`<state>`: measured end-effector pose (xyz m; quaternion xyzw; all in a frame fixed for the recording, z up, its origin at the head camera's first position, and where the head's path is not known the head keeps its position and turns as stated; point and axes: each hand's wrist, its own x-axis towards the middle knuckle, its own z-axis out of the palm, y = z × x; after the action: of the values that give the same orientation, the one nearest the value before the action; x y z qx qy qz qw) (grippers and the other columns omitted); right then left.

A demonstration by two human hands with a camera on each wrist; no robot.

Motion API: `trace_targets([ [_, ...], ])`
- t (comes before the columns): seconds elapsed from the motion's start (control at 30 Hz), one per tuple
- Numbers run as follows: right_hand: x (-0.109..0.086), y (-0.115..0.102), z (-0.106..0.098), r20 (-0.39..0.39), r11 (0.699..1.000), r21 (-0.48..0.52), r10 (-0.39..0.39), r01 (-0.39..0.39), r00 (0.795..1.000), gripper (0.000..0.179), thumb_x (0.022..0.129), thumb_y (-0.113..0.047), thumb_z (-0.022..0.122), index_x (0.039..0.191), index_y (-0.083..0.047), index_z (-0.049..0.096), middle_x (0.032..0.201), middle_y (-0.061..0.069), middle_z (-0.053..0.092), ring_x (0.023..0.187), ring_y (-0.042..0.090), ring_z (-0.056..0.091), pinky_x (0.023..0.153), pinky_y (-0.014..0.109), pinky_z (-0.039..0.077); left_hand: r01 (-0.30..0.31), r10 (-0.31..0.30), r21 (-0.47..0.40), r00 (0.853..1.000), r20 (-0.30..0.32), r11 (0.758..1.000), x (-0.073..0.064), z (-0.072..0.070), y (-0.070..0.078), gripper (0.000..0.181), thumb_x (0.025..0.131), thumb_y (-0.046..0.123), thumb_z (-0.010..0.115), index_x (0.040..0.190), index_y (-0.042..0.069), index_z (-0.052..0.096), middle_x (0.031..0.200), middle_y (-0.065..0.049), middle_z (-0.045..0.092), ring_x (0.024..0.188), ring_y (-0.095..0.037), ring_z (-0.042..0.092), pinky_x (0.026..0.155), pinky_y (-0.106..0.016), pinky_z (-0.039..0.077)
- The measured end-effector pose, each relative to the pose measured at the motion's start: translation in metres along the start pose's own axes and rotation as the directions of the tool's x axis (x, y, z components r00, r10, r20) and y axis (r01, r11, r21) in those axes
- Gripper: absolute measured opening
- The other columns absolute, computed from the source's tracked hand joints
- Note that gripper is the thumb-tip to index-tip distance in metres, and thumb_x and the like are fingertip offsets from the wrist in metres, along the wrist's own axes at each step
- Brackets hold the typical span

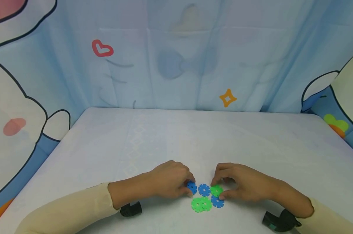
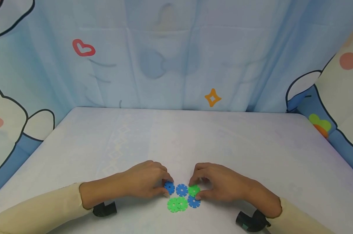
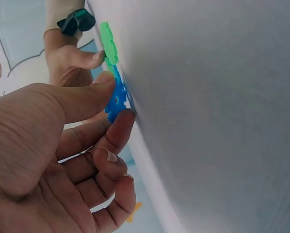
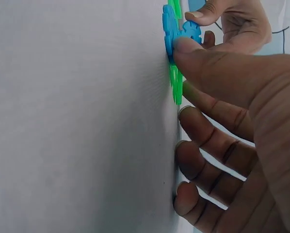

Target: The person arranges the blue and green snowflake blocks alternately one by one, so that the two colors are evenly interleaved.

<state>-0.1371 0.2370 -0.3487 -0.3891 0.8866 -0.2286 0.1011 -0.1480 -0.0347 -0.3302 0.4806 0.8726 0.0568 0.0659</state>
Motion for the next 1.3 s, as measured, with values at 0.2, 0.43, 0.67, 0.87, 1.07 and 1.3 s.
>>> trace_targets([
  [0.2,0.001,-0.003,0.002,0.03,1.0,0.003,0.031,-0.031,0.999,0.027,0.083,-0.054,0.073,0.102,-0.04,0.061,0.098,-0.024,0.055,0.093,-0.003,0.052,0.084,0.021,0.048,0.004,-0.004,0.005,1.0,-0.005,1.0,0.001,0.001,0.0,0.032,0.088,0.041,0.073,0.111,0.018,0.075,0.075,0.014,0.061,0.07,0.004,0.051,0.067,-0.016,0.042],
  [0.43,0.0,-0.006,0.003,0.037,0.999,0.012,0.043,-0.044,0.998,0.032,0.083,-0.052,0.074,0.103,-0.037,0.055,0.099,-0.023,0.056,0.094,-0.003,0.053,0.086,0.022,0.049,0.007,-0.007,0.01,1.0,-0.01,1.0,0.002,0.002,0.0,0.033,0.087,0.042,0.074,0.11,0.019,0.075,0.068,0.016,0.059,0.064,0.005,0.049,0.061,-0.014,0.039],
  [0.67,0.0,-0.006,0.003,0.057,0.998,0.051,0.032,-0.035,0.998,0.028,0.085,-0.049,0.073,0.106,-0.038,0.059,0.1,-0.024,0.059,0.092,-0.003,0.055,0.083,0.022,0.05,0.026,-0.026,-0.01,1.0,0.01,1.0,0.002,0.002,0.0,0.034,0.087,0.04,0.074,0.114,0.019,0.074,0.068,0.016,0.061,0.064,0.004,0.049,0.064,-0.015,0.04],
  [0.87,0.0,-0.001,0.003,0.043,0.986,0.167,-0.026,0.019,0.999,0.028,0.085,-0.043,0.075,0.109,-0.032,0.068,0.086,-0.019,0.061,0.079,-0.001,0.055,0.069,0.02,0.049,0.079,-0.073,-0.161,0.996,0.042,0.984,0.0,0.004,-0.003,0.035,0.087,0.035,0.075,0.118,0.019,0.073,0.081,0.015,0.069,0.07,0.005,0.053,0.075,-0.016,0.046],
  [1.07,0.0,0.005,0.005,0.0,0.968,0.248,-0.043,0.041,0.999,0.032,0.084,-0.04,0.076,0.111,-0.024,0.074,0.083,-0.017,0.065,0.073,-0.002,0.055,0.063,0.02,0.05,0.113,-0.108,-0.377,0.994,0.034,0.919,0.002,0.007,-0.012,0.032,0.085,0.03,0.078,0.115,0.017,0.075,0.079,0.017,0.069,0.077,0.007,0.057,0.076,-0.015,0.047],
  [1.3,0.0,0.01,0.003,0.034,0.951,0.306,-0.058,0.045,0.998,0.037,0.085,-0.035,0.074,0.118,-0.02,0.073,0.087,-0.015,0.067,0.078,-0.002,0.059,0.068,0.021,0.052,0.143,-0.154,-0.495,0.988,0.018,0.857,0.002,0.008,-0.019,0.029,0.083,0.029,0.08,0.109,0.019,0.077,0.073,0.02,0.066,0.074,0.004,0.057,0.072,-0.017,0.047],
])
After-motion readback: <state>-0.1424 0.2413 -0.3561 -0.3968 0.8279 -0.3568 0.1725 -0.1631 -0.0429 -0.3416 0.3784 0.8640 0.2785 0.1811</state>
